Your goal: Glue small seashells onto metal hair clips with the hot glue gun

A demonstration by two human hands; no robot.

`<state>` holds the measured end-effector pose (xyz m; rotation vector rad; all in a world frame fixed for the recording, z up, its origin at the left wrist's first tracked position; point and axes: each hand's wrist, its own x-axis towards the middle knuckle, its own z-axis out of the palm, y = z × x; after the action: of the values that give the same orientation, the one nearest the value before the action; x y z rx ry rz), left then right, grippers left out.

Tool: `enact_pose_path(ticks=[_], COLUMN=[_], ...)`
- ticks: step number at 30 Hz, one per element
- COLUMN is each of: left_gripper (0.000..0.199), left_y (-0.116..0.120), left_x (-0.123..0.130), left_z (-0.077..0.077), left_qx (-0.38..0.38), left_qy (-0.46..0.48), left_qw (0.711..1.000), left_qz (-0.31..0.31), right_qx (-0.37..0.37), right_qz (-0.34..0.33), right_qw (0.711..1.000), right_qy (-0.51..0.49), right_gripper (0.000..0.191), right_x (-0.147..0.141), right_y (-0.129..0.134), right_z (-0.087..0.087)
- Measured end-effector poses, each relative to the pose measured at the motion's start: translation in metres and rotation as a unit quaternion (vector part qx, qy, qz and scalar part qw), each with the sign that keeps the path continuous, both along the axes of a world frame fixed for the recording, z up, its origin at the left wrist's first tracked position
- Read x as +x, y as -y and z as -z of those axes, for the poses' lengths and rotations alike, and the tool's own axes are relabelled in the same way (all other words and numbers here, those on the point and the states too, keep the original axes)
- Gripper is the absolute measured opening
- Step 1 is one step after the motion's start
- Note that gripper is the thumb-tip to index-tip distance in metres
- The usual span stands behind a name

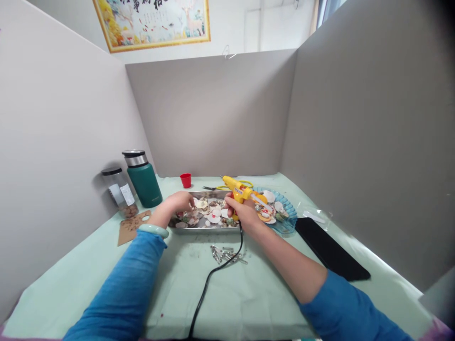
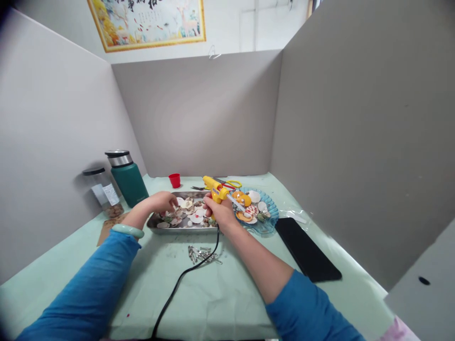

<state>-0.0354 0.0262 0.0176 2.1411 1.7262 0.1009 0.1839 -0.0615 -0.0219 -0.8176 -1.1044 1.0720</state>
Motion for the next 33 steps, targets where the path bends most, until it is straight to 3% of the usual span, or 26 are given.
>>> enact_pose_path(ticks=[3,9,13,16,18,20,23,26,29,33], left_gripper=[0.031,0.024,0.022,0.029,0.043,0.056,0.046,0.034,0.019,0.009], left_y=[0.0,0.006,0.01,0.014,0.02,0.028,0.042,0.05,0.053,0.055], left_x=[-0.002,0.009,0.022,0.038,0.05,0.06,0.067,0.068,0.068,0.069], left_z=[0.002,0.008,0.01,0.013,0.015,0.016,0.016,0.016,0.016,0.019], left_qx=[-0.025,0.043,0.072,0.105,0.072,-0.009,-0.127,-0.179,-0.184,-0.2], left_qy=[-0.097,-0.11,-0.028,0.143,0.294,0.432,0.577,0.645,0.67,0.667], left_qw=[0.995,0.993,0.997,0.983,0.952,0.898,0.805,0.742,0.719,0.717], left_qz=[-0.007,0.028,0.029,0.042,0.052,0.076,0.06,0.025,0.007,0.002], right_qx=[0.001,0.003,0.003,0.0,0.0,0.003,0.011,0.016,0.011,0.007], right_qz=[-0.002,-0.008,-0.009,-0.007,-0.009,-0.011,-0.007,-0.004,0.001,0.007], right_qw=[1.0,1.0,1.0,1.0,1.0,1.0,1.0,1.0,1.0,1.0], right_qy=[-0.002,0.0,-0.002,-0.004,-0.008,-0.012,-0.011,-0.002,0.004,0.004], right_gripper=[0.024,0.019,0.022,0.023,0.024,0.025,0.027,0.027,0.027,0.027], right_x=[0.0,0.001,0.001,0.0,0.0,0.0,0.0,0.0,0.0,0.0], right_y=[0.0,-0.001,-0.002,-0.001,-0.002,-0.003,-0.005,-0.006,-0.005,-0.004], right_z=[0.0,0.002,0.002,0.002,0.002,0.002,0.004,0.006,0.005,0.004])
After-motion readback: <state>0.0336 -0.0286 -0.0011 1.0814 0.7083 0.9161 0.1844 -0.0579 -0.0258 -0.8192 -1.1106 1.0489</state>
